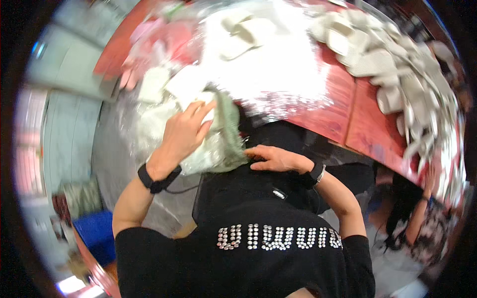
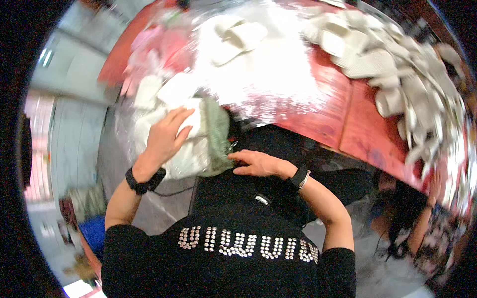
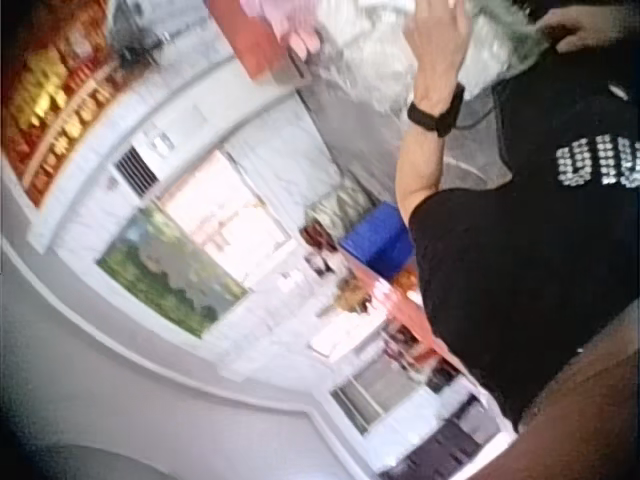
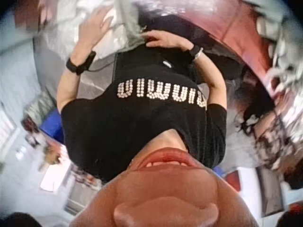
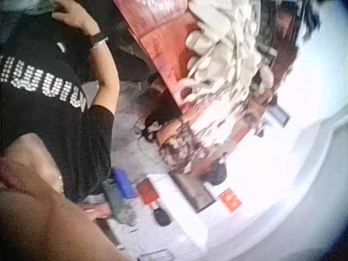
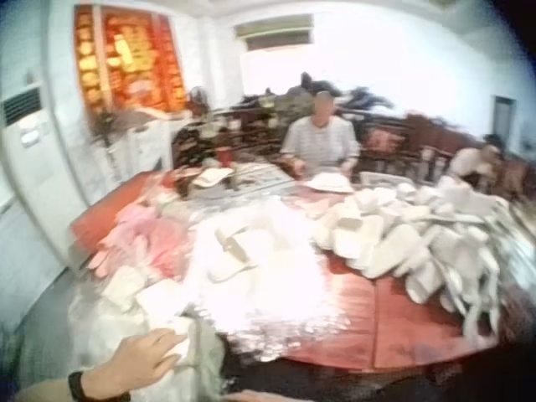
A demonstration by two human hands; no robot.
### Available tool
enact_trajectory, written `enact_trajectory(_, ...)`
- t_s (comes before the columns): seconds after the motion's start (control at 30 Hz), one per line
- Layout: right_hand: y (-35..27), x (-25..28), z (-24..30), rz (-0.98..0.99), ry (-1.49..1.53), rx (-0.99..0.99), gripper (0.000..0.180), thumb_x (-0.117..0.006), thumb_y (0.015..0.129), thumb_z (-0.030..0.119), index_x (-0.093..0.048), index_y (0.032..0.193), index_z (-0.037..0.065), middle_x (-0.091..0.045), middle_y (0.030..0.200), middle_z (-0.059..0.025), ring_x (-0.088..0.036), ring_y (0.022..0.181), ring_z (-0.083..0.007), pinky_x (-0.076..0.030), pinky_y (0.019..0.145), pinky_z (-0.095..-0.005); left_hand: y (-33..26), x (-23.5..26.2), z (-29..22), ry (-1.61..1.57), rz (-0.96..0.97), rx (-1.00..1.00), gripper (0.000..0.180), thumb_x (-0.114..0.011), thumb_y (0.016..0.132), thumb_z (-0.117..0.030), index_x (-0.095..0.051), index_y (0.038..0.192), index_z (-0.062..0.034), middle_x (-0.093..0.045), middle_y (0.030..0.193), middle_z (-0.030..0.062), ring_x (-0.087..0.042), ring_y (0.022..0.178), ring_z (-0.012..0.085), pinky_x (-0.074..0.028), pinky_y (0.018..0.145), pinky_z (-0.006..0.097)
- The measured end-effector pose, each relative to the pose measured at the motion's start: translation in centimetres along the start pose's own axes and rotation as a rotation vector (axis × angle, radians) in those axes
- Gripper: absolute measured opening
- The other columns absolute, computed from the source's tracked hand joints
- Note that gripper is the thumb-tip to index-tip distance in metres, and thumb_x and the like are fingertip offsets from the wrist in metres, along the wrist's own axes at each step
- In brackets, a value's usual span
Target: Pack slippers into individual bags and then into a large sack.
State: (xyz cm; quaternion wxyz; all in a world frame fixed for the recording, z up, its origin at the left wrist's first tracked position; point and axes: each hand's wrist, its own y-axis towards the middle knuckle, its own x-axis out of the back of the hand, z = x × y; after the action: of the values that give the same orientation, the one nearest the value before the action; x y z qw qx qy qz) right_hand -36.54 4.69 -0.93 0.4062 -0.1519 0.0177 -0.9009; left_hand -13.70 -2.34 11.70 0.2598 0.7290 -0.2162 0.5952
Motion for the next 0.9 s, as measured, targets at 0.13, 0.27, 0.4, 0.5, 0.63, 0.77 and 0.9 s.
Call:
enact_trajectory(0.13, -5.6, 0.3, -2.9, -0.239, 0.055, -0.17, 0.048, -0.052, 0.084, 0.031, -0.041, 0.122, 0.006, -0.051, 0.111, -0.0171, -0.05, 0.101, -0.0286, -0.041, 0.085, -0.0346, 3.6, -2.8, -4.4, -0.17, 0.031, -0.43, 0.034, -0.062, 0.071, -0.013, -0.055, 0.104, -0.0084, -0.056, 0.097, 0.0099, -0.058, 0.068, 0.026, -0.046, 0.059, 0.033)
enact_trajectory(0.27, -11.5, -1.4, -6.3, -0.576, 0.028, -0.293, 0.041, -0.045, 0.086, 0.032, -0.045, 0.117, 0.004, -0.053, 0.108, -0.018, -0.051, 0.099, -0.0304, -0.041, 0.084, -0.0357, 8.4, -2.8, -10.8, -0.288, 0.029, -0.712, 0.032, -0.063, 0.069, -0.011, -0.056, 0.1, -0.0078, -0.057, 0.093, 0.0091, -0.058, 0.069, 0.0249, -0.045, 0.058, 0.033)
enact_trajectory(0.4, -16.0, -5.3, -8.5, -0.826, -0.07, -0.436, 0.036, -0.044, 0.086, 0.03, -0.049, 0.11, 0.004, -0.055, 0.103, -0.0183, -0.053, 0.096, -0.0327, -0.043, 0.081, -0.0375, 9.6, -2.9, -16.4, -0.591, -0.074, -0.982, 0.033, -0.062, 0.068, -0.009, -0.056, 0.1, -0.0084, -0.058, 0.088, 0.007, -0.057, 0.068, 0.0228, -0.043, 0.055, 0.031)
enact_trajectory(0.5, -18.3, -7.4, -9.1, -0.824, -0.283, -0.624, 0.033, -0.051, 0.081, 0.027, -0.053, 0.106, 0.006, -0.058, 0.091, -0.0172, -0.054, 0.087, -0.0333, -0.044, 0.075, -0.0398, 7.7, -3.6, -19.3, -0.676, 0.187, -1.083, 0.031, -0.063, 0.07, -0.01, -0.056, 0.1, -0.0087, -0.059, 0.092, 0.0071, -0.059, 0.074, 0.0229, -0.045, 0.061, 0.032)
enact_trajectory(0.63, -19.3, -7.0, -10.0, -0.88, -0.423, -0.528, 0.029, -0.056, 0.075, 0.025, -0.057, 0.099, 0.009, -0.058, 0.09, -0.0123, -0.053, 0.091, -0.0286, -0.04, 0.082, -0.0412, 7.5, -7.5, -21.1, -0.625, 0.408, -1.224, 0.035, -0.061, 0.072, -0.018, -0.053, 0.105, -0.0102, -0.056, 0.095, 0.0064, -0.055, 0.074, 0.0239, -0.043, 0.064, 0.034)
enact_trajectory(0.77, -20.9, -6.3, -13.2, -1.1, -0.75, -0.829, 0.03, -0.056, 0.075, 0.031, -0.058, 0.099, 0.012, -0.054, 0.103, -0.0058, -0.041, 0.109, -0.0252, -0.02, 0.095, -0.0548, 12.0, -12.1, -19.4, -0.385, 0.63, -0.831, 0.043, -0.061, 0.073, -0.022, -0.047, 0.112, -0.0063, -0.046, 0.113, 0.017, -0.049, 0.095, 0.0345, -0.042, 0.077, 0.04)
enact_trajectory(0.9, -22.9, -5.9, -15.9, -1.091, -0.688, -0.85, 0.033, -0.053, 0.078, 0.034, -0.057, 0.105, 0.014, -0.051, 0.11, -0.0045, -0.037, 0.115, -0.0248, -0.016, 0.098, -0.0537, 14.4, -19.4, -13.7, 0.06, 0.486, -0.479, 0.066, -0.06, 0.073, -0.035, -0.032, 0.129, -0.0142, -0.018, 0.136, 0.0229, -0.016, 0.124, 0.0436, -0.023, 0.097, 0.052)
